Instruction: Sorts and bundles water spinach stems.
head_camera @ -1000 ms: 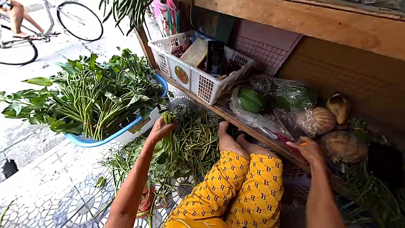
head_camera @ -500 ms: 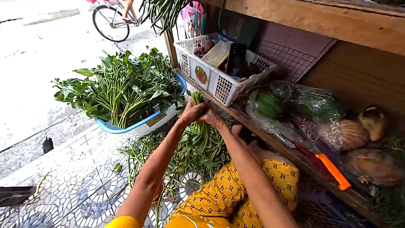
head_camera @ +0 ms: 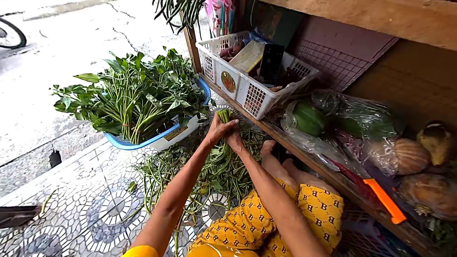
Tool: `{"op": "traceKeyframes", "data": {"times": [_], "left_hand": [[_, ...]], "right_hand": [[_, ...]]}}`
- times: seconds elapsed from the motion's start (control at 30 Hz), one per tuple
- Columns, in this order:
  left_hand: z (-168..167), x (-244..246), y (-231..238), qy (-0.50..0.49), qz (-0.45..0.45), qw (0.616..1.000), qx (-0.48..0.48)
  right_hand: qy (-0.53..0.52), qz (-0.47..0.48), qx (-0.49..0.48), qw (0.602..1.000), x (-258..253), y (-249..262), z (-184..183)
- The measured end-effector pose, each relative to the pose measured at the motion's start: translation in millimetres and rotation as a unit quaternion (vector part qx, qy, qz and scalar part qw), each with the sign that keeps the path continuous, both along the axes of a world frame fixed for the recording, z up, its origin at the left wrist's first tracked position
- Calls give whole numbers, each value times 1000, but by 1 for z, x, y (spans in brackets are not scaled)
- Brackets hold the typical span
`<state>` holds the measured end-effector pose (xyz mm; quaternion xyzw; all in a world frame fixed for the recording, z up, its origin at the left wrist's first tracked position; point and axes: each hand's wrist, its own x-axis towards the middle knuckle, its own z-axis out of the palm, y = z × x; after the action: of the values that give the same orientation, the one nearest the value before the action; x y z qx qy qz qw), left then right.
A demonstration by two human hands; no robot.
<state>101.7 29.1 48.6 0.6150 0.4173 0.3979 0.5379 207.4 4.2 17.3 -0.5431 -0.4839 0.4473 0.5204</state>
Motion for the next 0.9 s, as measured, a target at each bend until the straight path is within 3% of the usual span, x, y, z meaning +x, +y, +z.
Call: {"op": "traceKeyframes", "data": {"times": [0.13, 0.3, 0.47, 0.53, 0.63, 0.73, 0.9], "left_hand": [[6, 3, -8, 25, 67, 997, 7], [3, -3, -7, 52, 19, 998, 28], [16, 7, 27, -144, -15, 986, -79], [21, 6, 29, -159, -20, 983, -94], [22, 5, 25, -53, 0, 998, 33], [24, -3, 8, 127, 57, 964, 225], [53, -8, 10, 280, 30, 921, 270]], "right_hand": [[-39, -11, -22, 999, -1, 2, 3], [-10, -10, -28, 1000, 3, -1, -1], [-4, -3, -23, 1000, 6, -1, -7], [-9, 1, -37, 999, 7, -1, -3], [9, -1, -50, 999, 5, 0, -3], [-18, -19, -64, 998, 4, 3, -1], [-80, -20, -85, 993, 15, 3, 4]]}}
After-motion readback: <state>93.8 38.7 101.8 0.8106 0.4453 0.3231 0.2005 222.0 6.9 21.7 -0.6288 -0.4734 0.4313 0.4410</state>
